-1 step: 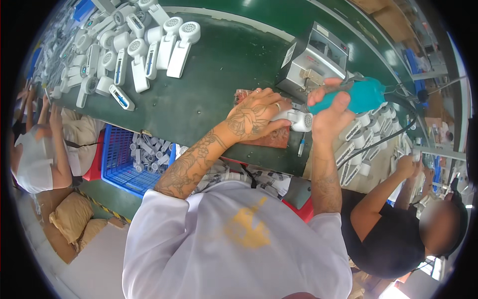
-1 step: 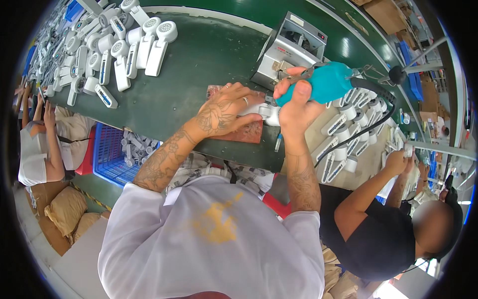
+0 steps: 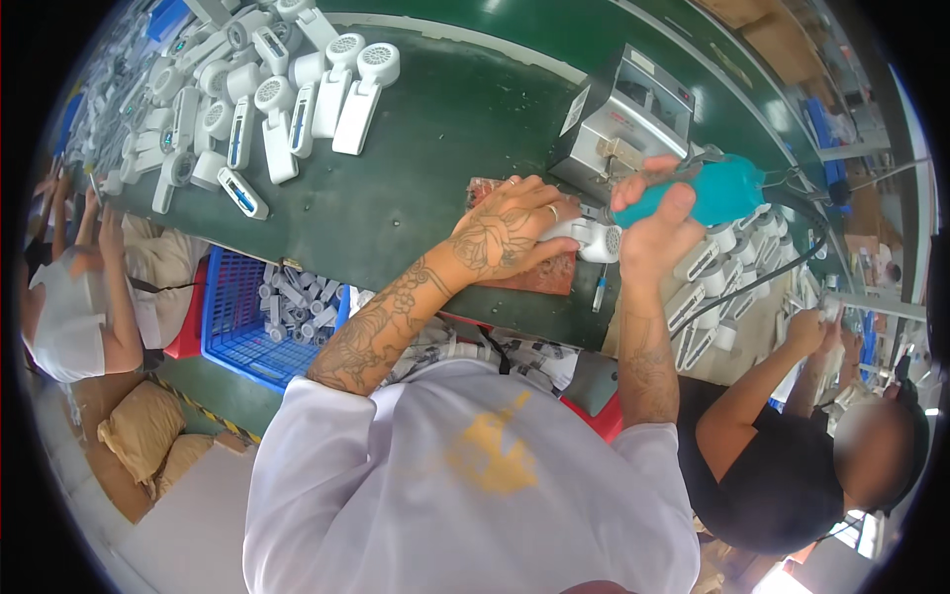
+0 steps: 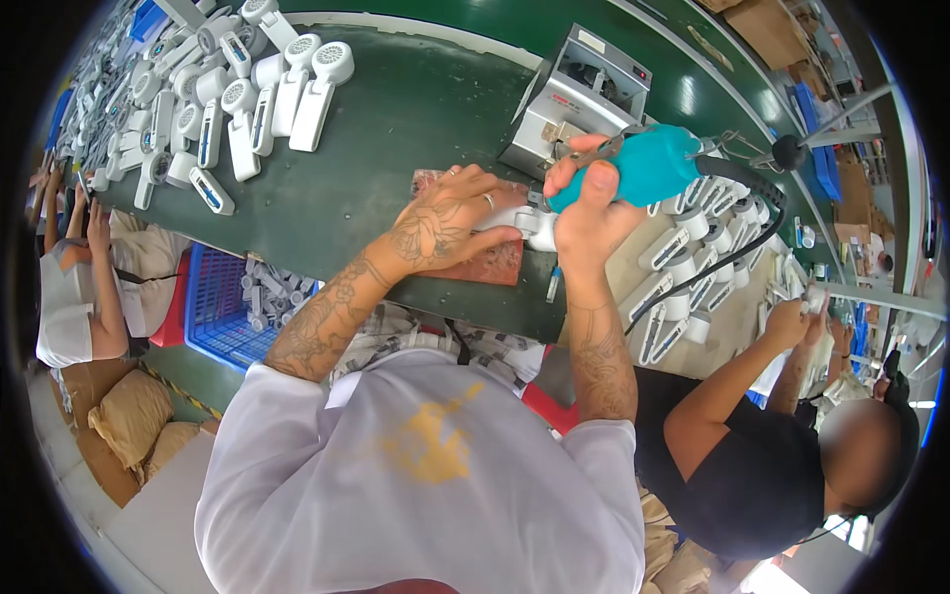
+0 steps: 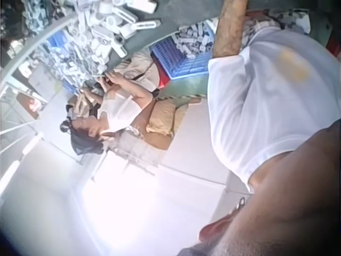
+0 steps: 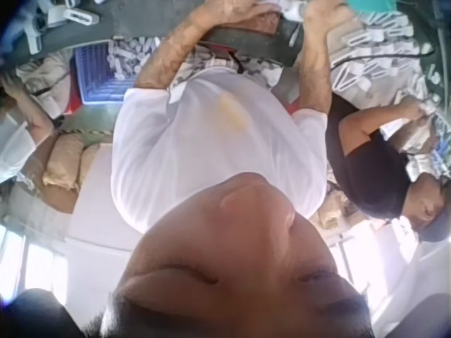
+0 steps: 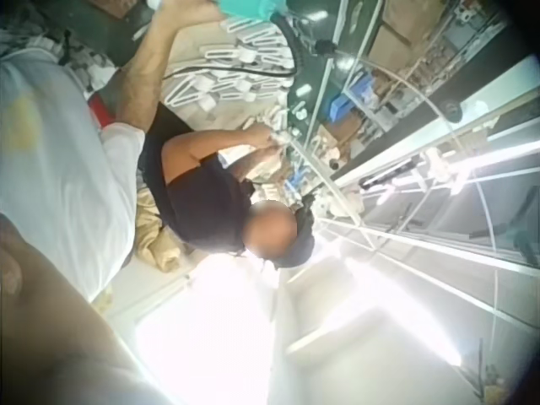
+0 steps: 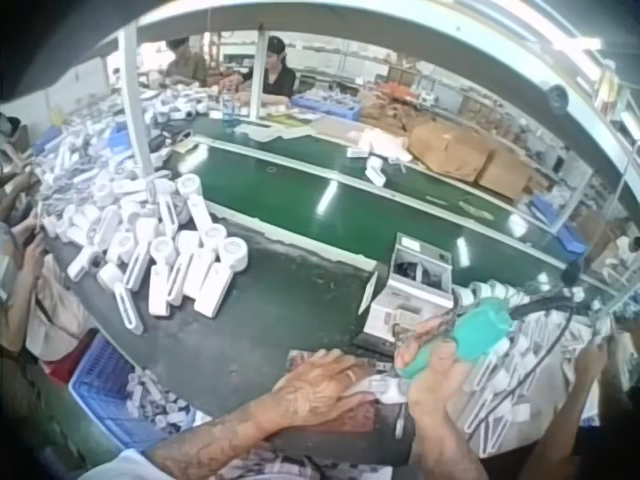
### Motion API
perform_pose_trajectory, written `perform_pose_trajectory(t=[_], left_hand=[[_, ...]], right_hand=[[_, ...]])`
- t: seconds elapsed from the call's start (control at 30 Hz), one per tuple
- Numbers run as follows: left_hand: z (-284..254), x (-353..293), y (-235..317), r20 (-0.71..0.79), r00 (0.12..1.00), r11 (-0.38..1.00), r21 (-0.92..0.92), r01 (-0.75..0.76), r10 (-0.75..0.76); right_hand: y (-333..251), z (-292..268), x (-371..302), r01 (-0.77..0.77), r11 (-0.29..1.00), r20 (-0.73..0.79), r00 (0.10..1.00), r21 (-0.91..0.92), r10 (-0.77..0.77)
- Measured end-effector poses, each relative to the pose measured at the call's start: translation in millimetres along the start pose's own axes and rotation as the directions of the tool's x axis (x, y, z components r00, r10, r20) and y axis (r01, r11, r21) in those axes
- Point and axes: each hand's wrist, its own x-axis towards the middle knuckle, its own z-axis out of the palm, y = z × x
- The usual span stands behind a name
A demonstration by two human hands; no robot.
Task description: Assembling small hand-held fans on an electronics production floor.
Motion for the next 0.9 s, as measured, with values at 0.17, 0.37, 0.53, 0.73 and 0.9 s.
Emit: perform_pose_trajectory(t=[0.17, 0.37, 0.53, 0.73, 0.9], left_hand=[[5.1, -0.4, 0.9, -0.088, 0.995, 0.998, 0.056, -0.033, 0.038], [1.9, 2.0, 4.5, -0.045, 0.998, 0.993, 0.115, -0.035, 0.041], [4.7, 0.8, 1.1, -0.087, 0.993, 0.988, 0.144, -0.060, 0.073], [1.9, 0.5, 2.1, -0.090, 0.994, 0.996, 0.063, -0.064, 0.069], [2.1, 0.2, 0.7, -0.093, 0.992, 0.996, 0.033, -0.080, 0.083]], right_hand=[[16.9, -5.4, -6.1, -0.042, 0.996, 0.003, 0.999, 0.074, 0.042], [20.0, -3.1, -7.7, -0.049, 0.998, 0.016, 0.999, 0.034, 0.048], [14.9, -0.5, -5.0, -0.031, 0.999, 0.021, 0.999, -0.035, 0.032], [4.6, -4.1, 33.2, 0.107, 0.992, -0.076, 0.991, -0.072, -0.112], [23.7, -5.8, 49.4, 0.182, 0.974, -0.060, 0.980, -0.138, -0.191]])
